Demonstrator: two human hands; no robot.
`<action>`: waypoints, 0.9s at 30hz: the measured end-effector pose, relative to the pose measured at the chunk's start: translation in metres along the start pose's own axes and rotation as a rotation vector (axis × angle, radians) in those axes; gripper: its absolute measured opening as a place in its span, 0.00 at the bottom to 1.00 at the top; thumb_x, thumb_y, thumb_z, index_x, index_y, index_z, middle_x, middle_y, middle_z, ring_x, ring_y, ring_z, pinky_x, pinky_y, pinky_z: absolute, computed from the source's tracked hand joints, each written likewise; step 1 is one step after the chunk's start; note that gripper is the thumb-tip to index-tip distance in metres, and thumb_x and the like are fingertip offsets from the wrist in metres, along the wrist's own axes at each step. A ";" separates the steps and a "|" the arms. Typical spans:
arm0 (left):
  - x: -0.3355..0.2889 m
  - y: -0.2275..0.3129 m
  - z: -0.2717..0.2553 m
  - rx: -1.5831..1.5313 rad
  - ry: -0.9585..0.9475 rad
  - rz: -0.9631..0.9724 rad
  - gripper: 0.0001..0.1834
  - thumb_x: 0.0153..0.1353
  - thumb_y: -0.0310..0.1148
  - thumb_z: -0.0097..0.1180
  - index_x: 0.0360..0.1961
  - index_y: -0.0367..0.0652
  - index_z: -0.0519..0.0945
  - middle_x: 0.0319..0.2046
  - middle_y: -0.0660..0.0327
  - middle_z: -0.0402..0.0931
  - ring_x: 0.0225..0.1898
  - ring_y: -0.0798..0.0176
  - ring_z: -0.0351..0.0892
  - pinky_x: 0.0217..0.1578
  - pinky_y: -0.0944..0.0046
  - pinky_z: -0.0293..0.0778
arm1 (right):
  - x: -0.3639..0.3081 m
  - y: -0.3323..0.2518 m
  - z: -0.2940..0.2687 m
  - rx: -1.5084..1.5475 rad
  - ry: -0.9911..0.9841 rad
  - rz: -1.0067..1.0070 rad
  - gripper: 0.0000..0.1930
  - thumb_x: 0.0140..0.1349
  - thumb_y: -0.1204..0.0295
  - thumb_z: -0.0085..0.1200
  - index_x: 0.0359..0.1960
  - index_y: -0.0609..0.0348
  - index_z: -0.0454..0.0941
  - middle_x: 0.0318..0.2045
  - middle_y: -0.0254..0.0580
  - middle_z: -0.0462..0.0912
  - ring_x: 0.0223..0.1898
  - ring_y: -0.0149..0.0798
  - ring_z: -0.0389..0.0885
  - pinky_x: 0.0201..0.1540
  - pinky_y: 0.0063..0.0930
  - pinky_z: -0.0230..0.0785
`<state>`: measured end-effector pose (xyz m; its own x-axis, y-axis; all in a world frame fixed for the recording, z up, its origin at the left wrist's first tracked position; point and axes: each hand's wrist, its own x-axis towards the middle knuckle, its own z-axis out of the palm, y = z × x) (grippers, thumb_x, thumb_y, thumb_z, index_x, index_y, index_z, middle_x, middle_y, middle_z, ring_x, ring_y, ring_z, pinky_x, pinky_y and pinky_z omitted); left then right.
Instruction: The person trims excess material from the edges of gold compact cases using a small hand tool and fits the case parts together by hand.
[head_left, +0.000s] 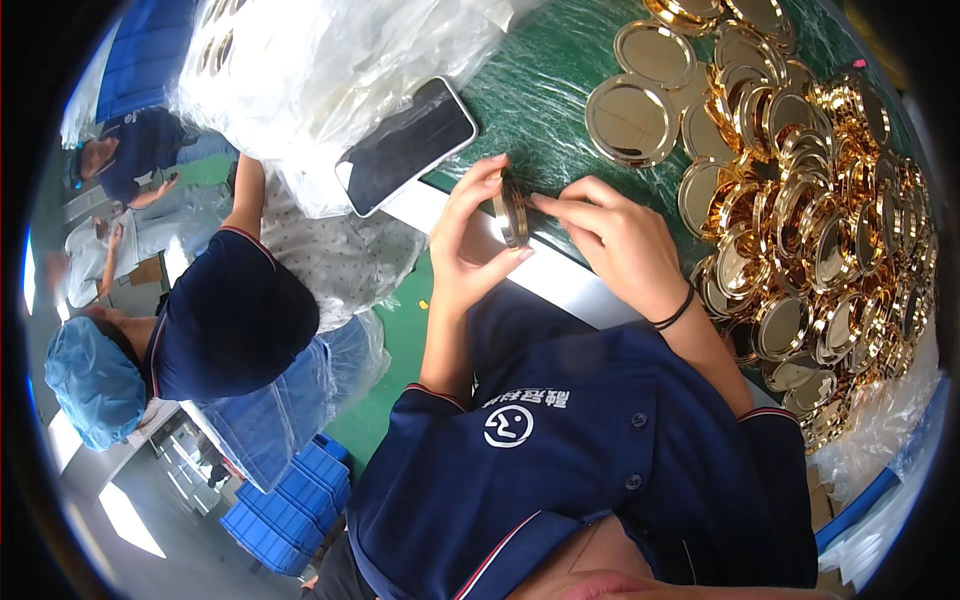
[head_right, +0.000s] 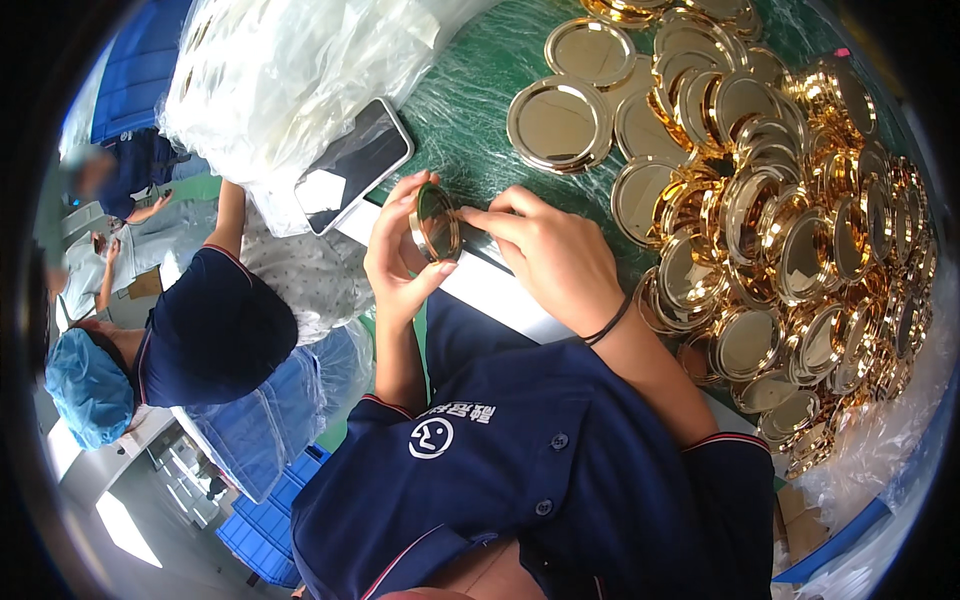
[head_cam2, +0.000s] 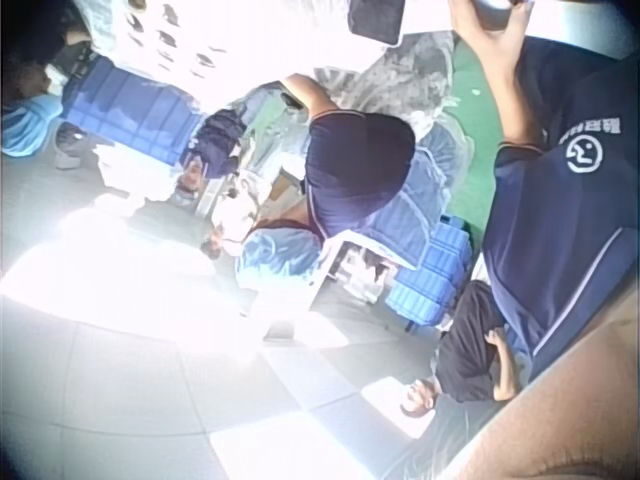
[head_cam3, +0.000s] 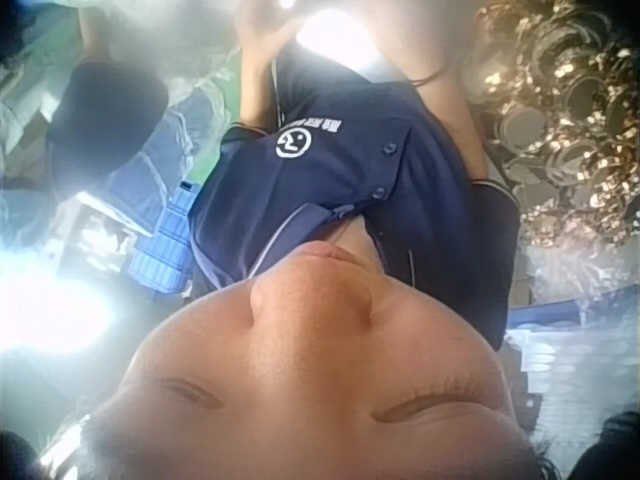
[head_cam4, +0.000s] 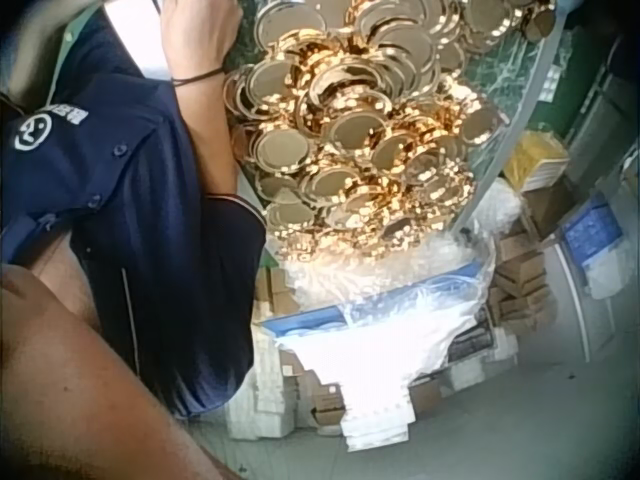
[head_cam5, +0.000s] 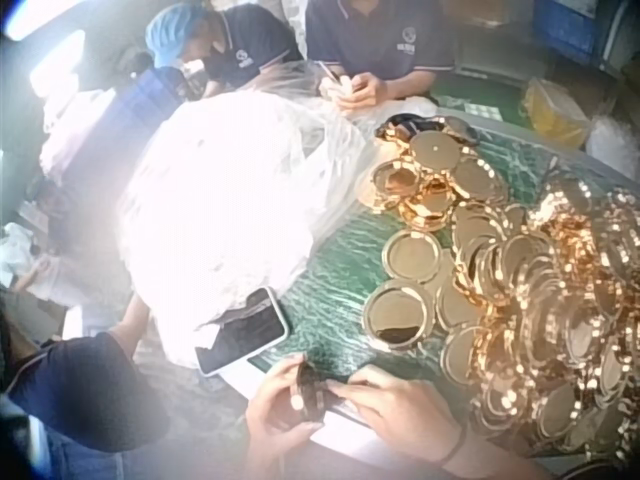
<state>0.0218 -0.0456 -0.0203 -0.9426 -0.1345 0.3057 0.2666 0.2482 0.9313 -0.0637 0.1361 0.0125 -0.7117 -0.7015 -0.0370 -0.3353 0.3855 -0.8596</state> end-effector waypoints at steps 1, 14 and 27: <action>0.000 0.000 0.000 0.001 0.001 0.001 0.36 0.42 0.28 0.66 0.55 0.40 0.65 0.58 0.43 0.59 0.59 0.45 0.62 0.57 0.50 0.59 | 0.000 0.000 0.000 0.003 -0.003 -0.004 0.13 0.55 0.74 0.51 0.43 0.47 0.79 0.34 0.31 0.77 0.29 0.40 0.79 0.29 0.32 0.71; 0.001 0.003 0.005 -0.106 0.105 -0.041 0.36 0.36 0.25 0.68 0.51 0.36 0.70 0.56 0.44 0.65 0.59 0.47 0.63 0.58 0.52 0.58 | 0.001 0.000 0.002 -0.004 0.025 -0.011 0.12 0.55 0.73 0.52 0.41 0.47 0.80 0.33 0.29 0.77 0.28 0.39 0.79 0.28 0.31 0.71; -0.001 0.000 0.000 -0.044 0.024 -0.004 0.36 0.42 0.25 0.66 0.55 0.40 0.65 0.58 0.44 0.59 0.60 0.46 0.61 0.57 0.52 0.61 | 0.001 0.000 0.002 -0.013 0.028 -0.013 0.12 0.55 0.74 0.52 0.41 0.48 0.79 0.33 0.31 0.77 0.28 0.39 0.79 0.28 0.31 0.71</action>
<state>0.0227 -0.0458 -0.0204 -0.9387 -0.1586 0.3062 0.2720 0.2053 0.9402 -0.0631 0.1347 0.0117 -0.7239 -0.6898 -0.0113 -0.3527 0.3841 -0.8532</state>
